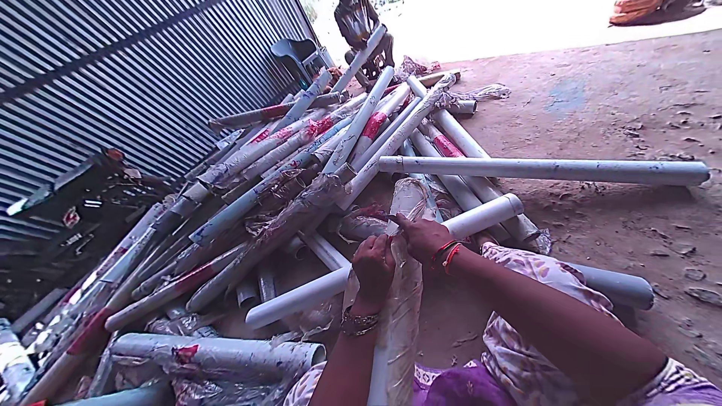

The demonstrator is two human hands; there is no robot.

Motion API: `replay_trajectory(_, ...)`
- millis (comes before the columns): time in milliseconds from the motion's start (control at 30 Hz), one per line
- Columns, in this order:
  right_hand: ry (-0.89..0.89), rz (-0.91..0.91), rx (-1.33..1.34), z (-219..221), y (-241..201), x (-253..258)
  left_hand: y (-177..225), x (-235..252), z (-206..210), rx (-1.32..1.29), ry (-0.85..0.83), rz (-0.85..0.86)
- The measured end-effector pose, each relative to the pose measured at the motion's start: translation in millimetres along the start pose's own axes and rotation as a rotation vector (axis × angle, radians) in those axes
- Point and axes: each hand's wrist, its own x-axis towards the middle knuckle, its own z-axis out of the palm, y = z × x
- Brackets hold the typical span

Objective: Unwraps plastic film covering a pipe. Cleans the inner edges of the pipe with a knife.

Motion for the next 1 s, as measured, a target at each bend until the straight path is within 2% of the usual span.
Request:
replay_trajectory(100, -0.005, 0.012, -0.014, 5.9, -1.2, -23.1, -5.5, -1.3, -7.2, -0.024, -0.028, -0.038)
replay_trajectory(233, -0.01, -0.015, -0.003, 1.7, -1.8, 0.4, 1.2, -3.4, -2.3, -0.026, 0.007, 0.024)
replay_trajectory(333, -0.014, -0.006, -0.003, 3.5, -3.5, -3.1, -1.1, -1.6, -5.7, -0.044, -0.03, -0.085)
replay_trajectory(367, -0.02, 0.001, -0.006, 8.0, -2.5, -12.6, -5.6, -1.1, -7.9, -0.051, -0.01, -0.121)
replay_trajectory(433, -0.035, 0.014, -0.02, 12.3, 1.5, -22.2, -12.2, 4.1, -12.8, -0.048, 0.142, -0.16)
replay_trajectory(500, -0.042, 0.033, -0.022, 19.4, 0.9, -14.8, -6.2, 4.4, -16.1, -0.045, 0.232, -0.148)
replay_trajectory(567, -0.056, 0.046, -0.044, 17.5, -3.9, -4.1, 4.2, 7.9, -14.3, -0.057, 0.198, -0.212)
replay_trajectory(633, -0.085, 0.028, -0.062, 11.6, -0.3, -3.6, -1.5, 10.1, -12.1, -0.148, 0.12, -0.406)
replay_trajectory(733, -0.066, -0.082, 0.043, -1.9, 31.7, -6.4, -20.1, 11.3, -7.7, -0.259, 0.016, -0.641)
replay_trajectory(867, 0.101, -0.089, 0.213, -14.9, 60.7, 8.0, -25.8, 18.7, -8.0, -0.326, -0.005, -0.694)
replay_trajectory(1000, 0.11, -0.216, 0.087, -19.7, 68.7, 10.6, -29.8, 27.2, -17.8, -0.398, -0.017, -0.714)
